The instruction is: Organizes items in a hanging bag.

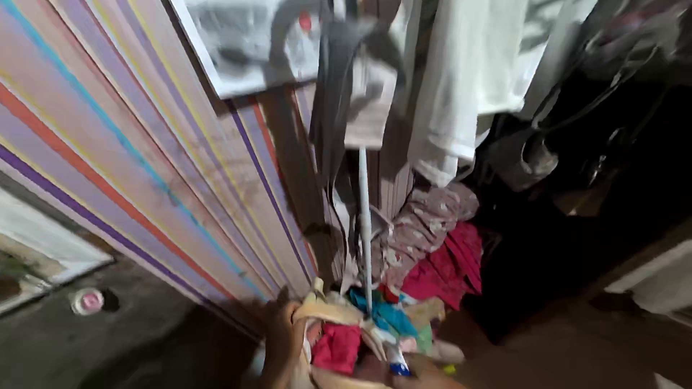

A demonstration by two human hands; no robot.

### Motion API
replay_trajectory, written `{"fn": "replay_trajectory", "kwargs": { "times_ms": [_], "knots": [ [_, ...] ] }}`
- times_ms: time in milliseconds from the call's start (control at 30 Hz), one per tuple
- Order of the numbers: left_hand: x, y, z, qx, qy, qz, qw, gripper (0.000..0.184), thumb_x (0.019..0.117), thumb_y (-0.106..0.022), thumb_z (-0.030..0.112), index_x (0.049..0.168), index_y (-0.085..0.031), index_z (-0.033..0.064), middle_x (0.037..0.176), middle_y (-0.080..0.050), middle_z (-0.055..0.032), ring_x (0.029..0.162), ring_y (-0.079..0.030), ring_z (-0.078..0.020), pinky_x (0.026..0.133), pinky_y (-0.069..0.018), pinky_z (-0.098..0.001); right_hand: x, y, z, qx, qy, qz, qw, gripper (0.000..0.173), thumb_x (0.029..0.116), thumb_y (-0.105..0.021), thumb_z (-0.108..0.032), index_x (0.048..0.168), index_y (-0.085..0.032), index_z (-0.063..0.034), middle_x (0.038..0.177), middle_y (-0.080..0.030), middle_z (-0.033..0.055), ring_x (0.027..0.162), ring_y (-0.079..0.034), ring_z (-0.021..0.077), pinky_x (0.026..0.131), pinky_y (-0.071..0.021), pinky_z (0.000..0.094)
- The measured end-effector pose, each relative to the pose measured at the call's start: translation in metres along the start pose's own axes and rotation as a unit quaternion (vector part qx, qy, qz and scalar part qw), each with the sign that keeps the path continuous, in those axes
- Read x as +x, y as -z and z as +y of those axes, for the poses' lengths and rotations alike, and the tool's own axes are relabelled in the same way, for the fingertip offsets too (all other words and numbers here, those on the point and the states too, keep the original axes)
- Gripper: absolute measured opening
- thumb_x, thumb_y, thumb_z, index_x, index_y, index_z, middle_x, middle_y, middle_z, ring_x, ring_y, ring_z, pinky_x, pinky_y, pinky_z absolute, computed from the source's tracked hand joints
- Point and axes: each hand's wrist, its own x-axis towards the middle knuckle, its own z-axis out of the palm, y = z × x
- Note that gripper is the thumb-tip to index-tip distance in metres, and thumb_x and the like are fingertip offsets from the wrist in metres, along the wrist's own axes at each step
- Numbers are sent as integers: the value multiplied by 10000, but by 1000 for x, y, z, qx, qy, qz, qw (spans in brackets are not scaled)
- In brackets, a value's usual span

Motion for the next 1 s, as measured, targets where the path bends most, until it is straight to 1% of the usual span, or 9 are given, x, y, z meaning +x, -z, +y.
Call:
{"fn": "replay_trajectory", "kwargs": {
  "times_ms": [100, 167, 267, 367, 433, 500, 700, 867, 1000],
  "knots": [
    [-28, -8, -15, 2, 104, -46, 993, 359, 1029, -613, 252, 1273, -616, -12, 1155, -665, -239, 1092, -638, -377, 962, -490, -598, 5, -9, 24, -32, -62, -80, 994, 395, 1011, -624, -332, 1160, -668, 31, 1044, -687, 197, 982, -667, 292, 934, -519, 514],
    [-39, -11, -28, 23, 113, -79, 990, 415, 1048, -581, 284, 1368, -556, 21, 1216, -653, -253, 1122, -639, -404, 961, -494, -625, 4, -17, 29, -39, -72, -93, 992, 373, 1012, -626, -327, 1121, -679, 26, 1002, -679, 178, 945, -652, 267, 907, -511, 500],
    [-39, -8, -29, 8, 83, -69, 994, 335, 1002, -630, 178, 1293, -603, 14, 1169, -672, -218, 1082, -653, -364, 934, -514, -608, 2, -26, 30, -47, -63, -85, 993, 327, 988, -643, -309, 1018, -687, 13, 889, -663, 134, 846, -640, 229, 824, -517, 480],
    [-34, -2, -18, -14, 70, -76, 994, 350, 958, -694, 142, 1277, -599, 35, 1116, -695, -177, 1026, -673, -320, 898, -534, -579, -1, -32, 23, -18, -74, -69, 995, 325, 1003, -637, -315, 1037, -683, 5, 879, -657, 100, 812, -630, 179, 795, -527, 418],
    [-28, 4, -12, 2, 70, -106, 992, 365, 945, -738, 196, 1259, -631, 42, 1095, -712, -188, 1022, -683, -350, 901, -524, -609, -3, -36, 18, 16, -81, -36, 996, 332, 1016, -629, -334, 1063, -686, -9, 881, -665, 74, 801, -635, 145, 787, -536, 376],
    [-19, 9, -7, 46, 55, -98, 993, 260, 951, -724, 207, 1129, -698, 19, 1018, -704, -207, 978, -674, -376, 874, -507, -635, -6, -39, 13, 46, -77, 25, 996, 333, 1028, -613, -332, 1084, -690, -13, 888, -685, 79, 807, -659, 151, 797, -556, 384],
    [-12, 15, -19, 74, -66, 30, 995, 236, 941, -727, 191, 1050, -710, -17, 904, -702, -193, 830, -684, -338, 767, -538, -577, -22, -41, 5, 133, -60, 240, 960, 194, 1039, -589, -207, 1039, -698, -46, 835, -700, 31, 745, -668, 123, 710, -573, 354],
    [-6, 22, -17, 113, -75, 5, 991, 228, 946, -722, 212, 966, -686, -12, 857, -680, -195, 806, -675, -358, 737, -529, -593, -45, -26, -8, 191, -1, 323, 927, 186, 1027, -569, -187, 1107, -695, -77, 901, -742, -6, 806, -710, 80, 744, -610, 296],
    [1, 22, -24, 83, -65, 5, 994, 211, 949, -719, 222, 954, -691, 14, 818, -668, -163, 768, -659, -314, 713, -523, -561, -69, -6, -22, 194, 53, 366, 909, 312, 1028, -530, -314, 1255, -663, -146, 1052, -745, -52, 943, -709, 59, 815, -610, 273]
  ]
}}
